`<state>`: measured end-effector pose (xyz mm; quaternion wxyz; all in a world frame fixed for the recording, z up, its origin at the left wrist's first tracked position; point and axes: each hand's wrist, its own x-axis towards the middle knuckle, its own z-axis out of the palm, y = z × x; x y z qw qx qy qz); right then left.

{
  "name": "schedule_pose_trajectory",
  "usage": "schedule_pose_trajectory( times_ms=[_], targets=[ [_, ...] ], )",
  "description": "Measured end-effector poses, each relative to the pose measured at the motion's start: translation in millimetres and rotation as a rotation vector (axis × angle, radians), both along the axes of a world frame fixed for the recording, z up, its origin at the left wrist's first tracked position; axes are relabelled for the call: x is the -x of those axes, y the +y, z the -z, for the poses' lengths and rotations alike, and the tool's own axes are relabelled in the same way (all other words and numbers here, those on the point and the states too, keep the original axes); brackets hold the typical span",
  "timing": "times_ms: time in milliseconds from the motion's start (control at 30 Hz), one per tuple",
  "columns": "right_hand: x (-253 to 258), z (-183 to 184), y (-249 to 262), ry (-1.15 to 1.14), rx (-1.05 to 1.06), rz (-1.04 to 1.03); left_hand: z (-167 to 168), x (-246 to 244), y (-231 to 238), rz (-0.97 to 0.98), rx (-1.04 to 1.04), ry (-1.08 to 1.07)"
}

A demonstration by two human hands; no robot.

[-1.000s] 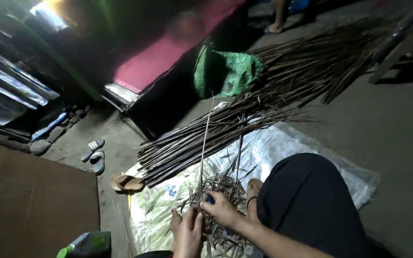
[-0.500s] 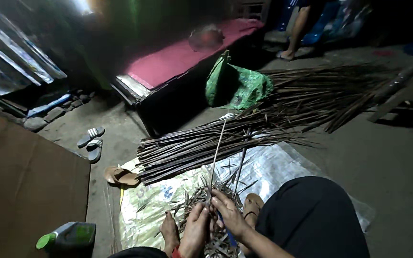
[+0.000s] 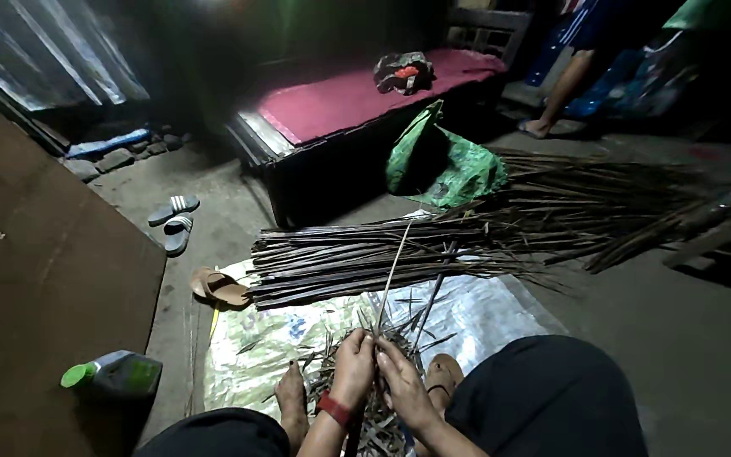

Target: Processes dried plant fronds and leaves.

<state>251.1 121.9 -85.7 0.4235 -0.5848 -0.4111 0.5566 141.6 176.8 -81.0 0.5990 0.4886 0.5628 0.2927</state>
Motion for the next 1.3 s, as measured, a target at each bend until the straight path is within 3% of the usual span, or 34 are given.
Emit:
schedule_pose_trajectory(
  times_ms=[500,767,867,1000,1300],
  targets=[
    [2.3,-7.1,3.3,-0.101,-0.086,0.006,-5.1,2.0,-2.9,-0.038,0.053,-0.177],
    [-8.9,-3.4,13.5,-0.044,-0.072,0.057,-7.0,-5.7,-8.6,-0.003,0.071,-0.209],
    [-15.3,-3.9,12.6,0.047,-0.069,-0.007,-7.0,-3.8,-9.1,0.0,0.071,-0.246],
    [-38.8,0.0,16.3,0.305,0.095,-0.165,-5.8,-0.4,-9.9,0.002,0.084,-0.273],
    [-60.2,10.8,29.0,0.498,0.151,-0.135,-6.9,-0.8,-14.7,0.073,0.146,-0.22]
  ],
)
